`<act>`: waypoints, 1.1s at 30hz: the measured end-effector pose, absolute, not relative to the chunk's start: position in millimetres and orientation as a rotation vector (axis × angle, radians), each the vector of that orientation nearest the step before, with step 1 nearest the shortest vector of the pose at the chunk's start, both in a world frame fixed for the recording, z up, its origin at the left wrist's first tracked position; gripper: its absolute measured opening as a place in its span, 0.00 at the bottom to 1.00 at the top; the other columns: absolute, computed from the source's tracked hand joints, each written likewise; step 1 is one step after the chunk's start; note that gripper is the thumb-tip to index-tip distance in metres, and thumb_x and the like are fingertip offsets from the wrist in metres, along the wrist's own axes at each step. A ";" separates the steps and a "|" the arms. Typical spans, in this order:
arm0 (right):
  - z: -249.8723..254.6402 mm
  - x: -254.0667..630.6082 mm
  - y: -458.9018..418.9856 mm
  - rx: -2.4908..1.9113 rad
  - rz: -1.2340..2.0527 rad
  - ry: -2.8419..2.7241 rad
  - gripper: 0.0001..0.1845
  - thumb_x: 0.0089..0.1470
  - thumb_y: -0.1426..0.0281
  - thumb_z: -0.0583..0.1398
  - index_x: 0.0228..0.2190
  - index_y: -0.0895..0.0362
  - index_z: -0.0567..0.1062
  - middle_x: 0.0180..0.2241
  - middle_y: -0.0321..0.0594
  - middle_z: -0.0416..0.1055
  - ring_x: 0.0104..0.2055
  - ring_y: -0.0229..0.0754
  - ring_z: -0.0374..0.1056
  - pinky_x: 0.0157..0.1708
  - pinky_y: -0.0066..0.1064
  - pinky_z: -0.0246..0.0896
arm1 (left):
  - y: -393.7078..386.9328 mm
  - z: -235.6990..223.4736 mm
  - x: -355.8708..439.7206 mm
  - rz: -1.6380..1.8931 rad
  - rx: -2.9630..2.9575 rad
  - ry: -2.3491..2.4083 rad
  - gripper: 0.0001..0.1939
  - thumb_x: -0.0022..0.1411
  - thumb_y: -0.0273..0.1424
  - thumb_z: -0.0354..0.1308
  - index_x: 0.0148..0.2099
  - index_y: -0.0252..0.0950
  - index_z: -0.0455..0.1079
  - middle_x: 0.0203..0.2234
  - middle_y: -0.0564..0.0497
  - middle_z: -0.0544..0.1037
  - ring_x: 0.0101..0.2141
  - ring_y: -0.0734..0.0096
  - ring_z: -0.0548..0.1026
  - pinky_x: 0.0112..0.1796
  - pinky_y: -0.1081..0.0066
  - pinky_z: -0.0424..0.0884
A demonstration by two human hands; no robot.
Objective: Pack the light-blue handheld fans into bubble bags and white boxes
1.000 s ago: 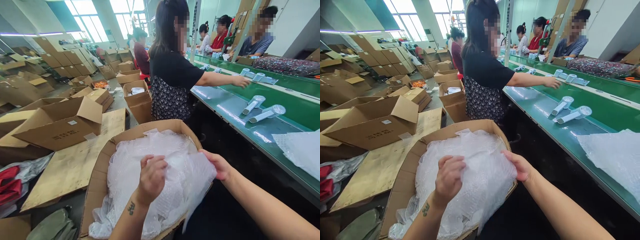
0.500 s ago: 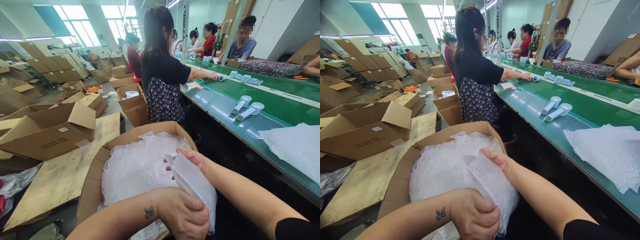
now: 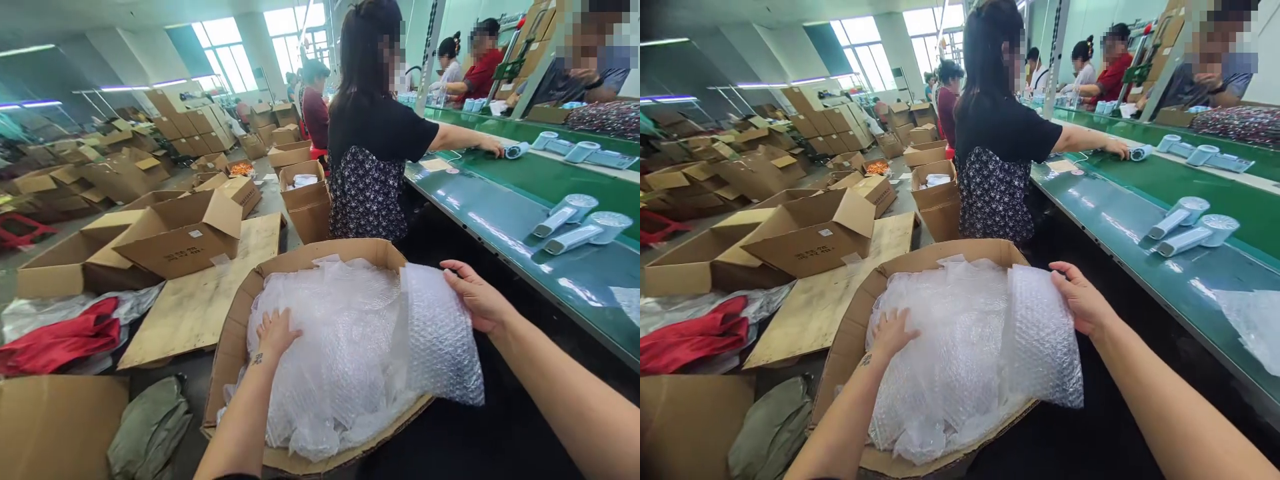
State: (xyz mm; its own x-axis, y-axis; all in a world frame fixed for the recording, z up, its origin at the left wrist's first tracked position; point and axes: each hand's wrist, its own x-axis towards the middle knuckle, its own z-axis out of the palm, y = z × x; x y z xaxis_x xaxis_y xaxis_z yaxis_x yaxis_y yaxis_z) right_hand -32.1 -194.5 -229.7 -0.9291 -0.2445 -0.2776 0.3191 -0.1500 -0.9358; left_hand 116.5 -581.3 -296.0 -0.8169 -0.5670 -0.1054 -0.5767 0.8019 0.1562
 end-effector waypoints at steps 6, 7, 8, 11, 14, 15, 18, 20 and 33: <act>-245.4 -22.4 -229.4 0.171 -2.039 1.722 0.18 0.39 0.59 0.68 0.30 0.56 0.73 0.23 0.34 0.69 0.23 0.35 0.63 0.24 0.28 0.59 | -537.7 -274.7 133.9 0.344 -0.402 3.390 0.20 0.62 0.23 0.43 0.49 0.39 0.71 0.44 0.44 0.77 0.48 0.61 0.72 0.50 0.61 0.64; -246.8 -23.9 -233.8 0.157 -1.999 1.785 0.18 0.38 0.60 0.68 0.30 0.57 0.73 0.23 0.34 0.69 0.22 0.35 0.62 0.23 0.28 0.58 | -521.0 -263.0 136.5 0.335 -0.089 3.579 0.19 0.62 0.23 0.44 0.49 0.40 0.71 0.44 0.45 0.78 0.48 0.62 0.72 0.50 0.61 0.64; -247.6 -25.6 -238.3 0.130 -1.953 1.855 0.17 0.38 0.61 0.68 0.29 0.57 0.73 0.22 0.34 0.68 0.22 0.34 0.61 0.23 0.27 0.57 | -503.3 -250.1 138.2 0.330 0.339 3.730 0.18 0.62 0.23 0.46 0.48 0.40 0.71 0.42 0.47 0.79 0.48 0.63 0.73 0.50 0.62 0.63; -245.8 -30.1 -252.8 0.048 -1.859 1.962 0.17 0.36 0.62 0.69 0.27 0.59 0.74 0.22 0.34 0.69 0.23 0.33 0.61 0.24 0.26 0.55 | -452.1 -213.5 137.3 0.419 1.559 3.675 0.11 0.59 0.24 0.54 0.43 0.38 0.72 0.40 0.50 0.80 0.49 0.64 0.73 0.53 0.60 0.60; -237.7 -32.5 -263.4 0.032 -1.834 1.905 0.21 0.38 0.55 0.67 0.24 0.61 0.74 0.22 0.38 0.70 0.24 0.36 0.63 0.25 0.28 0.58 | -416.9 -194.9 128.7 0.585 1.991 3.360 0.04 0.57 0.25 0.58 0.37 0.36 0.72 0.35 0.53 0.80 0.47 0.66 0.74 0.56 0.56 0.58; -233.9 -32.8 -264.2 0.066 -1.831 1.862 0.24 0.41 0.51 0.65 0.24 0.61 0.73 0.21 0.39 0.70 0.24 0.38 0.64 0.26 0.29 0.59 | -410.5 -193.7 124.9 0.584 2.012 3.276 0.04 0.57 0.25 0.58 0.36 0.36 0.72 0.34 0.54 0.80 0.46 0.67 0.74 0.57 0.55 0.56; -222.7 -31.9 -258.1 0.241 -1.869 1.640 0.34 0.47 0.40 0.53 0.25 0.60 0.72 0.20 0.43 0.70 0.26 0.43 0.67 0.27 0.34 0.63 | -404.3 -201.0 113.0 0.516 2.028 3.102 0.03 0.59 0.24 0.57 0.36 0.35 0.70 0.32 0.54 0.79 0.44 0.69 0.74 0.59 0.51 0.53; -218.7 -29.2 -249.9 0.294 -1.907 1.496 0.38 0.47 0.36 0.46 0.25 0.59 0.72 0.21 0.45 0.70 0.28 0.46 0.69 0.28 0.35 0.64 | -406.1 -211.2 106.2 0.490 2.033 3.016 0.03 0.60 0.23 0.56 0.35 0.35 0.70 0.33 0.55 0.79 0.44 0.70 0.74 0.60 0.51 0.52; -253.2 -27.8 -204.1 0.069 -2.036 1.684 0.24 0.29 0.62 0.72 0.29 0.61 0.74 0.24 0.37 0.73 0.25 0.36 0.66 0.29 0.30 0.59 | -429.1 -296.1 101.6 0.686 1.398 2.862 0.22 0.52 0.22 0.52 0.51 0.39 0.67 0.48 0.48 0.74 0.56 0.60 0.64 0.60 0.51 0.51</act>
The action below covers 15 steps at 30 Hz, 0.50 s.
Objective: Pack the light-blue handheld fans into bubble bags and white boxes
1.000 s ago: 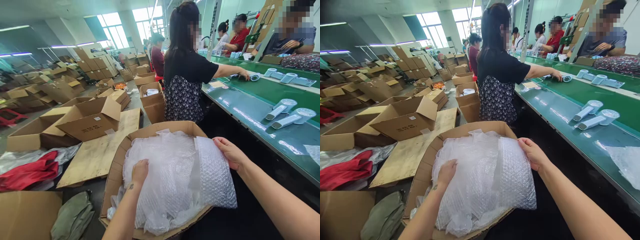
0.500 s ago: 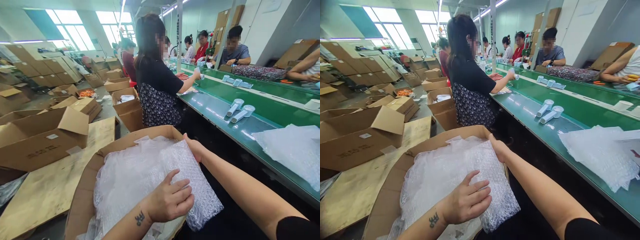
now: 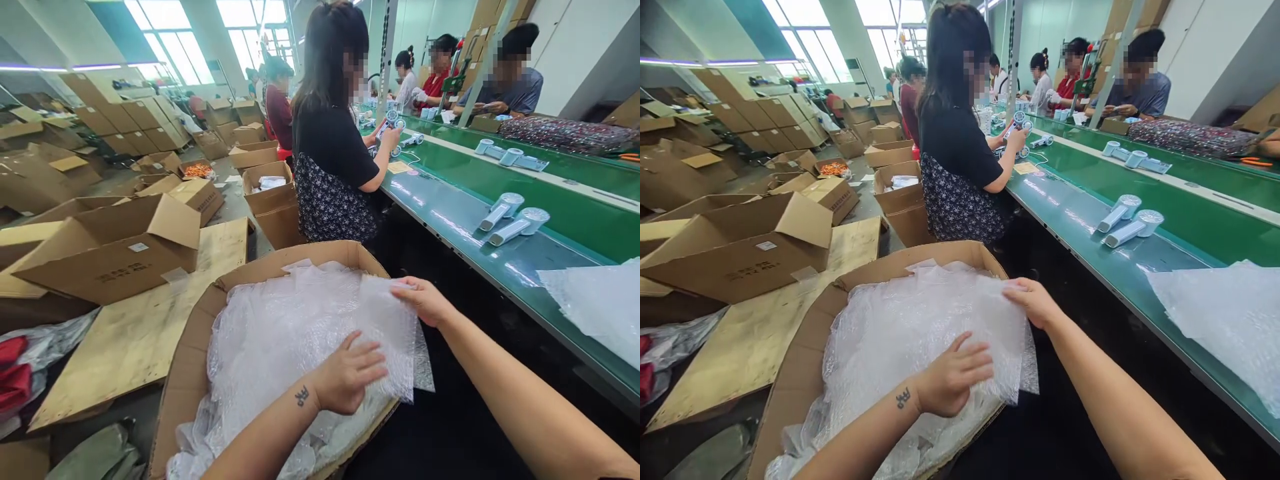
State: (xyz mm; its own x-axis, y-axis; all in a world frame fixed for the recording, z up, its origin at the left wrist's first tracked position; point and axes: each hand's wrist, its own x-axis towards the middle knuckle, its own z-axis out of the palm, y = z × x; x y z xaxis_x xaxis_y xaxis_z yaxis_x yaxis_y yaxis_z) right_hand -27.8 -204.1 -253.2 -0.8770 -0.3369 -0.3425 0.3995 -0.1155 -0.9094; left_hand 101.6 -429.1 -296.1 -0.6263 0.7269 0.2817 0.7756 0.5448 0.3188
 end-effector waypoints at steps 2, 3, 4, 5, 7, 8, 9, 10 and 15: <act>-241.5 -35.1 -187.0 0.087 -2.143 1.684 0.24 0.30 0.63 0.72 0.31 0.60 0.73 0.26 0.36 0.72 0.26 0.36 0.66 0.29 0.29 0.59 | -449.6 -307.2 83.0 -0.738 -0.630 -2.921 0.22 0.53 0.21 0.48 0.50 0.38 0.67 0.48 0.48 0.74 0.53 0.65 0.68 0.57 0.60 0.59; -235.1 -37.4 -179.3 0.080 -2.178 1.695 0.24 0.31 0.63 0.72 0.31 0.59 0.72 0.26 0.35 0.72 0.25 0.35 0.66 0.28 0.28 0.59 | -459.8 -313.5 68.8 -0.726 -0.218 -3.004 0.22 0.54 0.21 0.45 0.50 0.37 0.67 0.48 0.47 0.74 0.51 0.67 0.69 0.54 0.64 0.63; -229.2 -38.5 -173.0 0.065 -2.206 1.712 0.24 0.32 0.64 0.72 0.32 0.58 0.71 0.26 0.34 0.71 0.25 0.34 0.66 0.27 0.27 0.59 | -468.6 -320.1 52.5 -0.679 0.086 -3.032 0.22 0.57 0.21 0.43 0.52 0.35 0.66 0.49 0.45 0.74 0.51 0.67 0.70 0.52 0.65 0.65; -224.0 -38.2 -168.6 0.044 -2.225 1.735 0.24 0.33 0.64 0.72 0.33 0.57 0.70 0.26 0.33 0.70 0.25 0.33 0.65 0.27 0.26 0.58 | -475.5 -326.9 35.2 -0.632 0.275 -3.038 0.23 0.58 0.21 0.42 0.54 0.33 0.64 0.51 0.42 0.72 0.51 0.65 0.69 0.51 0.63 0.65; -217.0 -34.1 -164.9 0.006 -2.234 1.787 0.27 0.34 0.65 0.71 0.38 0.54 0.69 0.28 0.32 0.69 0.26 0.33 0.66 0.27 0.26 0.59 | -482.0 -340.0 2.5 -0.558 0.416 -3.055 0.24 0.59 0.24 0.46 0.57 0.31 0.60 0.54 0.37 0.69 0.55 0.56 0.66 0.51 0.57 0.64; -215.0 -30.8 -164.7 -0.008 -2.226 1.814 0.29 0.35 0.65 0.71 0.40 0.53 0.67 0.29 0.32 0.69 0.26 0.34 0.66 0.27 0.27 0.60 | -482.0 -345.6 -10.9 -0.534 0.442 -3.077 0.25 0.57 0.26 0.50 0.58 0.31 0.60 0.54 0.36 0.68 0.56 0.53 0.64 0.51 0.55 0.63; -214.0 -27.1 -164.6 -0.021 -2.209 1.844 0.30 0.35 0.64 0.71 0.41 0.52 0.67 0.30 0.32 0.69 0.26 0.34 0.66 0.27 0.27 0.60 | -480.4 -350.0 -21.6 -0.515 0.455 -3.106 0.26 0.55 0.27 0.54 0.57 0.32 0.61 0.53 0.36 0.70 0.55 0.50 0.64 0.50 0.54 0.63; -213.7 -23.5 -163.8 -0.032 -2.182 1.878 0.29 0.36 0.64 0.70 0.41 0.52 0.67 0.30 0.32 0.68 0.26 0.34 0.66 0.26 0.26 0.59 | -478.1 -352.8 -29.6 -0.501 0.452 -3.136 0.26 0.52 0.27 0.56 0.55 0.34 0.64 0.50 0.37 0.73 0.54 0.49 0.66 0.48 0.54 0.64; -217.9 -13.0 -136.7 0.026 -1.975 2.057 0.21 0.38 0.59 0.69 0.32 0.58 0.73 0.25 0.35 0.68 0.25 0.33 0.61 0.25 0.26 0.54 | -473.0 -333.6 -33.3 -0.476 0.244 -3.167 0.13 0.55 0.21 0.50 0.37 0.37 0.74 0.37 0.43 0.79 0.47 0.58 0.72 0.48 0.56 0.61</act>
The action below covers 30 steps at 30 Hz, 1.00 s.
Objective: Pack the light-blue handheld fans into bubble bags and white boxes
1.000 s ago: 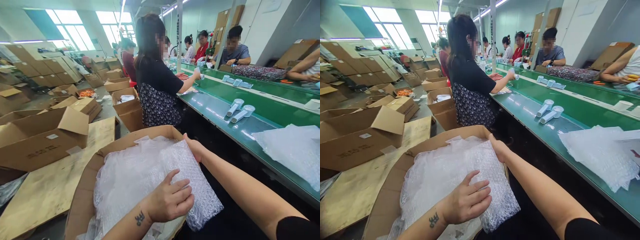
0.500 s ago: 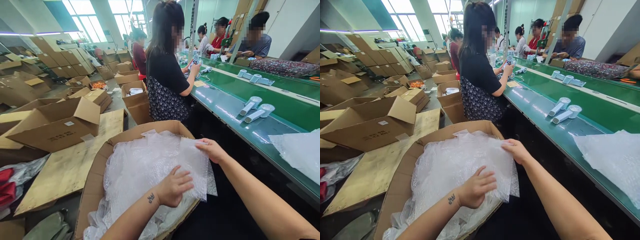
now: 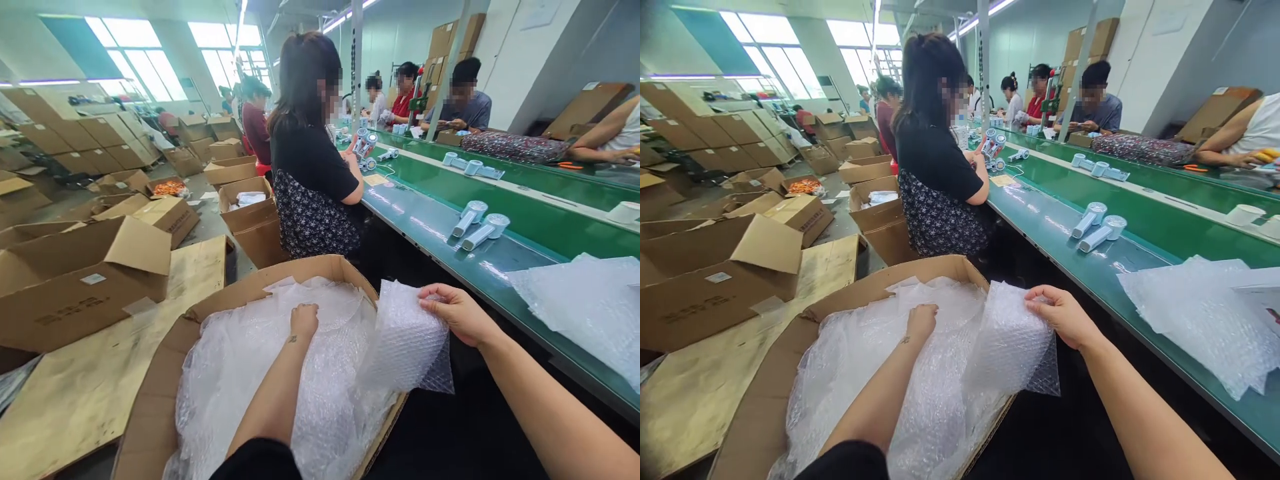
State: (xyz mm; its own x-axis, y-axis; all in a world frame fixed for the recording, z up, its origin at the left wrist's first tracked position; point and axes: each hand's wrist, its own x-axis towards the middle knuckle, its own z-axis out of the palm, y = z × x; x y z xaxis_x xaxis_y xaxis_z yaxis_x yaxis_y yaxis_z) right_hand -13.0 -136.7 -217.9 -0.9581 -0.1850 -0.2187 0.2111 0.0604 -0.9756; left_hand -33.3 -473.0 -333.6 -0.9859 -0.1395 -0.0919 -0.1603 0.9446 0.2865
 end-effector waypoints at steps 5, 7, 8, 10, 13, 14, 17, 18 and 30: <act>-219.8 -23.9 -115.8 0.035 -1.775 2.104 0.22 0.40 0.54 0.65 0.30 0.60 0.76 0.24 0.37 0.68 0.25 0.34 0.59 0.26 0.27 0.53 | -469.9 -262.1 9.7 1.043 0.029 3.464 0.15 0.58 0.21 0.49 0.28 0.40 0.74 0.52 0.51 0.72 0.61 0.57 0.54 0.57 0.49 0.48; -216.1 -34.6 -126.4 -0.023 -1.673 2.177 0.22 0.41 0.53 0.64 0.29 0.60 0.76 0.22 0.36 0.67 0.23 0.33 0.57 0.25 0.27 0.51 | -460.8 -230.0 31.8 1.668 0.255 3.352 0.13 0.58 0.27 0.53 0.23 0.39 0.73 0.57 0.53 0.66 0.59 0.56 0.57 0.55 0.53 0.57; -213.2 -40.3 -135.5 -0.070 -1.615 2.237 0.21 0.42 0.54 0.63 0.28 0.60 0.77 0.22 0.36 0.67 0.23 0.33 0.57 0.25 0.27 0.50 | -454.9 -216.0 41.4 1.927 0.357 3.182 0.12 0.58 0.30 0.56 0.23 0.39 0.72 0.58 0.54 0.64 0.57 0.57 0.61 0.52 0.56 0.63; -206.6 -50.1 -157.9 -0.177 -1.521 2.372 0.19 0.42 0.54 0.63 0.24 0.59 0.77 0.21 0.35 0.67 0.24 0.34 0.57 0.25 0.27 0.49 | -441.7 -195.2 55.3 2.227 0.481 2.836 0.12 0.56 0.34 0.60 0.21 0.38 0.71 0.59 0.53 0.63 0.52 0.58 0.68 0.46 0.61 0.70; -198.4 -54.0 -188.5 -0.246 -1.621 2.327 0.24 0.40 0.49 0.62 0.20 0.59 0.75 0.20 0.36 0.66 0.24 0.36 0.58 0.25 0.28 0.50 | -422.4 -186.7 61.8 2.333 0.587 2.585 0.11 0.53 0.34 0.63 0.21 0.37 0.70 0.56 0.49 0.67 0.49 0.57 0.71 0.45 0.60 0.71; -197.0 -51.5 -194.8 -0.200 -1.724 2.203 0.28 0.40 0.44 0.60 0.20 0.59 0.74 0.20 0.37 0.67 0.23 0.36 0.59 0.25 0.29 0.51 | -416.2 -189.9 61.5 2.310 0.605 2.566 0.10 0.53 0.32 0.63 0.22 0.37 0.70 0.54 0.48 0.68 0.48 0.57 0.71 0.47 0.59 0.70; -197.8 -35.8 -197.7 0.011 -1.961 1.731 0.43 0.40 0.32 0.47 0.24 0.60 0.74 0.22 0.43 0.69 0.24 0.40 0.64 0.25 0.31 0.56 | -397.3 -212.3 61.2 2.057 0.640 2.728 0.07 0.54 0.23 0.57 0.25 0.37 0.72 0.50 0.47 0.72 0.50 0.58 0.69 0.51 0.53 0.66; -199.8 -29.6 -194.0 0.055 -1.982 1.632 0.47 0.39 0.31 0.44 0.27 0.61 0.75 0.23 0.45 0.70 0.25 0.42 0.66 0.26 0.31 0.58 | -390.9 -222.1 62.1 1.927 0.663 2.836 0.11 0.53 0.19 0.53 0.26 0.38 0.72 0.49 0.47 0.73 0.52 0.57 0.67 0.52 0.51 0.64; -218.2 -3.2 -130.0 0.340 -2.055 2.002 0.26 0.36 0.56 0.69 0.36 0.60 0.76 0.28 0.42 0.73 0.26 0.38 0.65 0.26 0.30 0.59 | -447.0 -330.4 -67.7 1.377 -0.295 3.172 0.11 0.56 0.23 0.48 0.38 0.38 0.69 0.45 0.42 0.75 0.53 0.51 0.67 0.52 0.45 0.64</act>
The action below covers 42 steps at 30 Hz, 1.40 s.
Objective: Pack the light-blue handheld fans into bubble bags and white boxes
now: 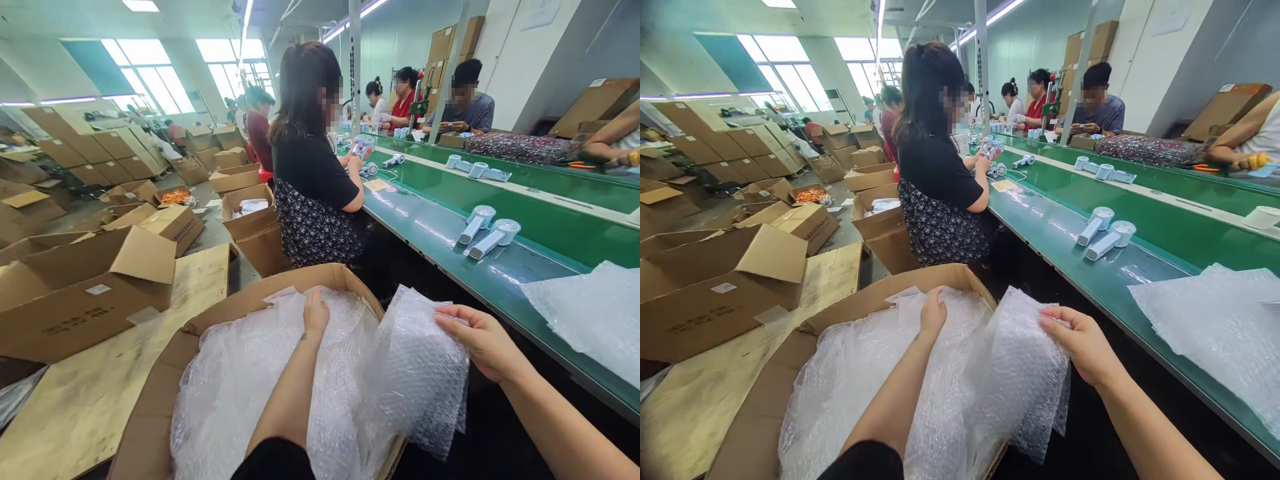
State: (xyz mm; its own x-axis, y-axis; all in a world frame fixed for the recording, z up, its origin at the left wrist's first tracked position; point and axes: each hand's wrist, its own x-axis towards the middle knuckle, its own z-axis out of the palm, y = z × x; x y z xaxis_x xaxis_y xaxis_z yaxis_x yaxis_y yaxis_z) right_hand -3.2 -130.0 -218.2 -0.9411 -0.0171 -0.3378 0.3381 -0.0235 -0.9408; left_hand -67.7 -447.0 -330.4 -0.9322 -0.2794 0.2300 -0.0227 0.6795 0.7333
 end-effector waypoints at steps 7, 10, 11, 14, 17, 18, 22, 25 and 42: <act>-187.3 19.2 -63.9 0.594 -2.068 2.188 0.20 0.31 0.57 0.70 0.29 0.53 0.79 0.30 0.48 0.74 0.26 0.44 0.68 0.24 0.34 0.62 | -487.1 -357.1 -93.1 -0.993 0.327 -2.620 0.10 0.56 0.30 0.50 0.24 0.39 0.65 0.29 0.40 0.76 0.55 0.41 0.63 0.51 0.38 0.56; -183.8 22.0 -41.1 0.583 -1.975 2.127 0.20 0.31 0.57 0.70 0.29 0.52 0.78 0.28 0.49 0.74 0.25 0.44 0.68 0.23 0.35 0.62 | -472.5 -335.1 -83.2 -0.985 0.220 -2.583 0.10 0.57 0.29 0.49 0.25 0.39 0.67 0.32 0.44 0.78 0.53 0.44 0.66 0.51 0.37 0.55; -184.7 20.5 -38.5 0.551 -1.952 2.120 0.22 0.32 0.57 0.70 0.32 0.53 0.78 0.28 0.48 0.74 0.25 0.45 0.68 0.23 0.35 0.62 | -463.9 -322.8 -76.2 -1.000 0.152 -2.551 0.11 0.58 0.28 0.48 0.26 0.40 0.67 0.36 0.45 0.78 0.54 0.46 0.65 0.52 0.37 0.55; -190.8 9.6 -46.7 0.358 -1.902 2.247 0.25 0.35 0.57 0.68 0.38 0.54 0.76 0.31 0.42 0.73 0.27 0.42 0.67 0.24 0.31 0.61 | -430.2 -276.7 -43.3 -1.214 -0.247 -2.367 0.09 0.61 0.29 0.48 0.29 0.39 0.67 0.42 0.48 0.77 0.55 0.54 0.65 0.53 0.44 0.60; -194.6 -4.1 -67.3 0.113 -1.753 2.417 0.16 0.40 0.60 0.66 0.31 0.56 0.77 0.28 0.37 0.72 0.27 0.37 0.63 0.26 0.28 0.57 | -389.9 -231.8 -5.8 -1.522 -0.657 -2.038 0.01 0.59 0.29 0.55 0.34 0.40 0.65 0.43 0.48 0.76 0.52 0.56 0.69 0.51 0.51 0.66; -194.1 -7.1 -73.7 0.057 -1.717 2.436 0.13 0.40 0.61 0.66 0.28 0.56 0.77 0.27 0.36 0.72 0.27 0.37 0.63 0.28 0.28 0.57 | -376.0 -220.2 4.2 -1.584 -0.770 -1.951 0.03 0.59 0.30 0.56 0.34 0.40 0.64 0.43 0.48 0.76 0.52 0.56 0.69 0.51 0.51 0.67; -185.8 -4.9 -87.7 0.026 -1.818 2.324 0.15 0.45 0.59 0.63 0.28 0.58 0.78 0.26 0.36 0.72 0.28 0.36 0.62 0.29 0.27 0.55 | -324.6 -198.4 25.5 -1.652 -1.216 -1.883 0.06 0.62 0.36 0.54 0.34 0.40 0.61 0.46 0.45 0.75 0.55 0.51 0.66 0.51 0.47 0.66; -184.1 6.2 -86.9 0.133 -1.997 2.090 0.22 0.45 0.52 0.62 0.28 0.60 0.77 0.24 0.37 0.71 0.24 0.35 0.61 0.26 0.27 0.54 | -297.5 -201.9 27.2 -1.598 -1.436 -1.935 0.08 0.63 0.36 0.51 0.34 0.39 0.58 0.47 0.42 0.73 0.58 0.50 0.63 0.52 0.46 0.65; -199.6 75.1 -10.2 0.122 -2.585 1.098 0.36 0.37 0.40 0.61 0.24 0.65 0.72 0.22 0.41 0.71 0.24 0.37 0.67 0.28 0.29 0.62 | -190.4 -192.1 40.8 -0.783 -1.854 -1.759 0.05 0.55 0.22 0.48 0.33 0.37 0.61 0.49 0.40 0.74 0.57 0.56 0.64 0.55 0.54 0.64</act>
